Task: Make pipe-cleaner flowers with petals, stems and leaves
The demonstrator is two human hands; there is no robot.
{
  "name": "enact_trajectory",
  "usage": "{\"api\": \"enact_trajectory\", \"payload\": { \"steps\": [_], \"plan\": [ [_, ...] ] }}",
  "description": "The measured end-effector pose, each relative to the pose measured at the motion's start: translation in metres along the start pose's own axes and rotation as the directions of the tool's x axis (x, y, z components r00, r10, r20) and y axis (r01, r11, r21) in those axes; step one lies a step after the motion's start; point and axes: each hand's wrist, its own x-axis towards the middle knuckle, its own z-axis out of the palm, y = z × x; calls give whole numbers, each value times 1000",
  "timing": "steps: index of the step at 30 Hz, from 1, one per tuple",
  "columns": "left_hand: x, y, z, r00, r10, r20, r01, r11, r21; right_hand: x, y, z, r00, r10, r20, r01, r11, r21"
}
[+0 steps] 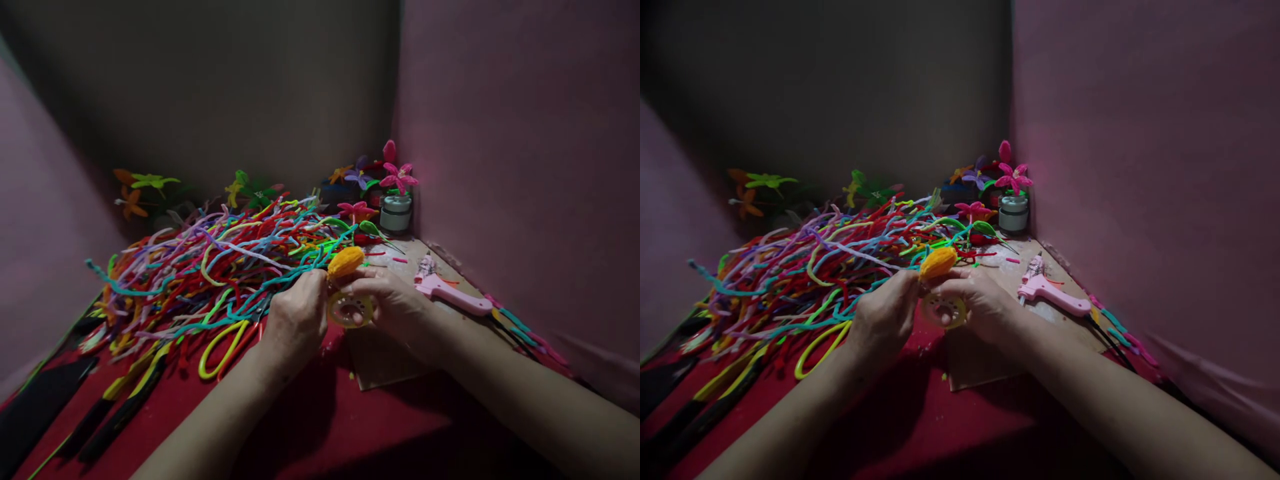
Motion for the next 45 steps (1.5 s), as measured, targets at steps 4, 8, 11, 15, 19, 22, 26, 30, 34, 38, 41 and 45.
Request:
{"api": "enact_trajectory", "payload": {
  "steps": [4,8,11,15,19,22,26,30,34,38,41,45],
  "plan": [
    [0,1,-1,999,51,3,-51,995,90,0,2,-4,998,58,36,-60,997,46],
    [1,-2,-1,996,84,-18,-81,989,123,1,10,-10,989,128,74,-133,989,66],
    [1,-3,-1,999,45,26,-48,990,133,2,12,-10,997,75,21,-76,996,47],
    [3,-2,-3,998,-19,54,16,998,63,2,12,-5,998,19,-61,-18,1000,21],
    [9,6,-10,955,-267,129,292,920,-262,1,14,0,990,-119,-82,118,993,-9],
    [15,12,-16,800,-458,388,600,591,-540,0,14,4,972,-197,-130,190,979,-70],
    [19,16,-20,601,-411,685,753,5,-658,-1,11,6,950,-250,-189,223,963,-151],
    [18,12,-18,554,-271,787,739,-275,-615,-2,8,5,960,-188,-207,161,977,-140],
    [15,5,-14,550,-147,822,727,-402,-557,-1,7,-2,975,-143,-168,120,982,-144],
    [12,0,-11,539,-13,842,751,-445,-487,3,10,-14,993,-77,-92,60,984,-169],
    [11,-1,-9,529,35,848,774,-431,-464,4,12,-19,997,-62,-39,56,988,-141],
    [12,-1,-9,552,30,833,794,-322,-515,1,11,-15,998,-54,-12,53,997,-60]
  ]
}}
